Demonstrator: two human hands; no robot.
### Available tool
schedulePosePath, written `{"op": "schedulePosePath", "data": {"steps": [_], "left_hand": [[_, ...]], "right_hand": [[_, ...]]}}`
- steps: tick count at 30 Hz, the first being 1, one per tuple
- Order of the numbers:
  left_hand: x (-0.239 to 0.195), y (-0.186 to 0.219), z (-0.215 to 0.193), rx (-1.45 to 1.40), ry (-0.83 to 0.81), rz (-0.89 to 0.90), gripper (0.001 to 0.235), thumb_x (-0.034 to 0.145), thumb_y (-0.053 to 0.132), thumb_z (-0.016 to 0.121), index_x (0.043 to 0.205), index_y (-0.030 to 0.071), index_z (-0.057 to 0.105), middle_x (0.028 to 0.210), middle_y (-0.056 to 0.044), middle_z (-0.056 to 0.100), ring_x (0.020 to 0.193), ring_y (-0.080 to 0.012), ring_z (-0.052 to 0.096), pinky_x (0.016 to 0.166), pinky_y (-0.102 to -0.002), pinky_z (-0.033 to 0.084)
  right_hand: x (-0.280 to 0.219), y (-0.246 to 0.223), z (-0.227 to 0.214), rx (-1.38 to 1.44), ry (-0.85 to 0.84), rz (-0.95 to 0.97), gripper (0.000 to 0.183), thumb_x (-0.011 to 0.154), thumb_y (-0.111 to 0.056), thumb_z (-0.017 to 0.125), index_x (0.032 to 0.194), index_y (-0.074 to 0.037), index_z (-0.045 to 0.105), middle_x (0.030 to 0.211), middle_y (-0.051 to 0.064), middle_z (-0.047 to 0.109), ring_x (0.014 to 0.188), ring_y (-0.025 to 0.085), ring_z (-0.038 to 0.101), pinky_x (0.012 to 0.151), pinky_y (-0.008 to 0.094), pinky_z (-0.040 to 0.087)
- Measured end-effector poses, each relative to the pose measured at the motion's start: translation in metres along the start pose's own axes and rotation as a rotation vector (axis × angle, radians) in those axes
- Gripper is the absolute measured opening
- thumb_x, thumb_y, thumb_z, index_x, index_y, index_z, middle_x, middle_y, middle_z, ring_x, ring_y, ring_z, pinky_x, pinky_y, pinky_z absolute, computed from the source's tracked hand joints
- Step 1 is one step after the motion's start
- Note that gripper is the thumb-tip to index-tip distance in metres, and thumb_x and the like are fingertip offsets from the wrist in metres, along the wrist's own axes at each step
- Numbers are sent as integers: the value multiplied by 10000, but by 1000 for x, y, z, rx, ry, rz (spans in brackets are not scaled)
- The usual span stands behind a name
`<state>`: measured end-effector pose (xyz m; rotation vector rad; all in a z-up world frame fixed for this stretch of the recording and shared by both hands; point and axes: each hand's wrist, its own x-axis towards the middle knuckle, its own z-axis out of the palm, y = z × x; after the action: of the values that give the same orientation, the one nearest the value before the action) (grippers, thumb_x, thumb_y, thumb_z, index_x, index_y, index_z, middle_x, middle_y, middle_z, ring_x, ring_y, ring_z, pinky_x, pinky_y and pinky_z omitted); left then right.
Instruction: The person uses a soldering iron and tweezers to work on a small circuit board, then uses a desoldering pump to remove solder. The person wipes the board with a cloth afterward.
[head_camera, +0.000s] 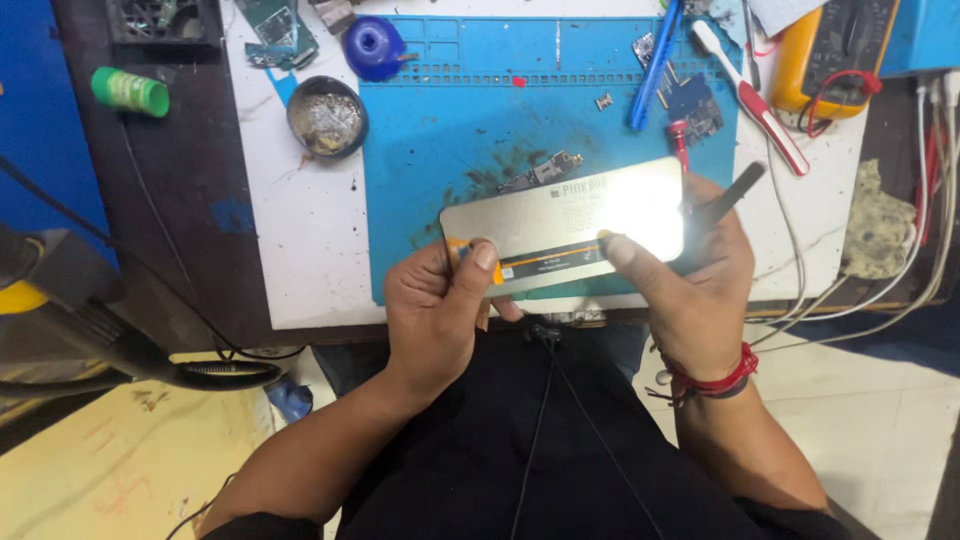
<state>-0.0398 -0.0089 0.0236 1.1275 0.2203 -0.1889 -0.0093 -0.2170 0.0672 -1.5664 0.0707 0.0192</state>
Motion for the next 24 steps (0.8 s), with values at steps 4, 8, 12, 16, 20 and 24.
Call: {"op": "schedulePosePath", "data": {"steps": [4, 8, 12, 16, 20, 24], "left_hand": [[-7, 4, 6, -5, -259, -99, 199, 1022, 155, 672, 982, -33, 721, 842, -83, 748, 686, -85, 685, 579, -265, 576], [-13, 12, 13, 67, -580, -260, 185, 1002, 128, 693, 1045, -47, 736, 876, -71, 751, 744, -83, 686, 637, -241, 568], [-21, 12, 25, -129, -606, -321, 210, 1028, 107, 684, 1168, -47, 707, 1034, -48, 745, 918, -64, 686, 811, -250, 584], [-22, 15, 27, 3, -510, -282, 183, 1009, 85, 686, 1139, -38, 727, 1005, -53, 753, 912, -47, 675, 794, -246, 568], [-17, 21, 20, 141, -300, -167, 174, 964, 72, 685, 1098, -24, 740, 897, -32, 751, 790, -21, 641, 682, -212, 530], [-9, 27, 12, 118, -144, 97, 106, 994, 67, 696, 1057, -15, 717, 913, -4, 735, 821, -10, 628, 747, -201, 528]], "right_hand": [[3, -3, -1, 214, 122, 19, 500, 957, 46, 742, 1394, 18, 500, 1177, 85, 706, 1049, 162, 708, 987, 307, 575], [7, -4, -7, 95, -10, 41, 483, 963, 52, 740, 1391, 16, 517, 913, 38, 712, 824, 85, 668, 762, 224, 537], [8, -5, -6, 20, -104, 18, 468, 992, 49, 755, 1421, 37, 566, 790, 12, 674, 664, 22, 586, 602, 167, 440], [9, -6, -4, 51, -43, -15, 454, 1003, 41, 747, 1421, 57, 570, 877, 42, 697, 745, 52, 626, 702, 195, 487], [4, -3, -10, 122, 130, -7, 461, 954, 13, 731, 1379, 88, 570, 1116, 108, 726, 961, 133, 704, 955, 286, 570], [-11, 5, -14, 243, 169, -10, 466, 963, -3, 743, 1372, 93, 540, 1140, 151, 708, 997, 168, 710, 961, 286, 568]]}}
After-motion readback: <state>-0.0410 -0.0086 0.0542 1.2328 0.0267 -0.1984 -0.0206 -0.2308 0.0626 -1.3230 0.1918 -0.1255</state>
